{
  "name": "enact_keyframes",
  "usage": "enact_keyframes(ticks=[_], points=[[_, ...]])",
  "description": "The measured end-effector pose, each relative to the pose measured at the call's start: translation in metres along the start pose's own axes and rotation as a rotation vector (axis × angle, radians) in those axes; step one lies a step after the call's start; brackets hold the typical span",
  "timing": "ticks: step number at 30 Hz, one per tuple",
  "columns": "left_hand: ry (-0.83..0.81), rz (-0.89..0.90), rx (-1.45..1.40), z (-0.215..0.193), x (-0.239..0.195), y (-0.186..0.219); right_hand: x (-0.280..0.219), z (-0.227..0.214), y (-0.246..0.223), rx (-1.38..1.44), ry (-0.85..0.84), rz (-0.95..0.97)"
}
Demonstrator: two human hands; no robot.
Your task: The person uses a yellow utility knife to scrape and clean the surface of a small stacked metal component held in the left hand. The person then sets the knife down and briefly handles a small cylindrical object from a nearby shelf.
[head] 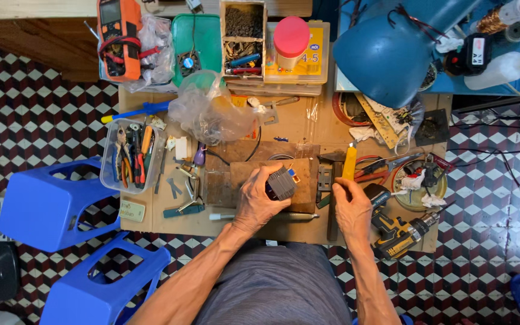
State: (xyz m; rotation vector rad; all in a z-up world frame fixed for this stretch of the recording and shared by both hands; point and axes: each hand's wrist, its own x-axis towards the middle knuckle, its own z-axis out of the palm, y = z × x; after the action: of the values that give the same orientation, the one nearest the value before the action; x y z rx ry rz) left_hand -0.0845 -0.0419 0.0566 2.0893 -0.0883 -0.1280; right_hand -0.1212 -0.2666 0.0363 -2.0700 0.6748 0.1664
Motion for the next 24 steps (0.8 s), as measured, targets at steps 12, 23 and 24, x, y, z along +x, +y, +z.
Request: enact_keyframes(ticks=[12, 23, 24], points=[[-0.116, 0.089, 0.003, -0.021, 0.009, -0.002, -0.04, 0.132, 0.102, 1.022, -0.595, 0.631], [-0.149, 0.175, -0.012, -0.011, 0.025, -0.005, 0.005, 0.15, 0.027, 1.571, -0.044, 0.715], [-0.167, 0.176, -0.028, -0.008, 0.027, -0.005, 0.008, 0.145, 0.027, 1.534, -0.011, 0.709]])
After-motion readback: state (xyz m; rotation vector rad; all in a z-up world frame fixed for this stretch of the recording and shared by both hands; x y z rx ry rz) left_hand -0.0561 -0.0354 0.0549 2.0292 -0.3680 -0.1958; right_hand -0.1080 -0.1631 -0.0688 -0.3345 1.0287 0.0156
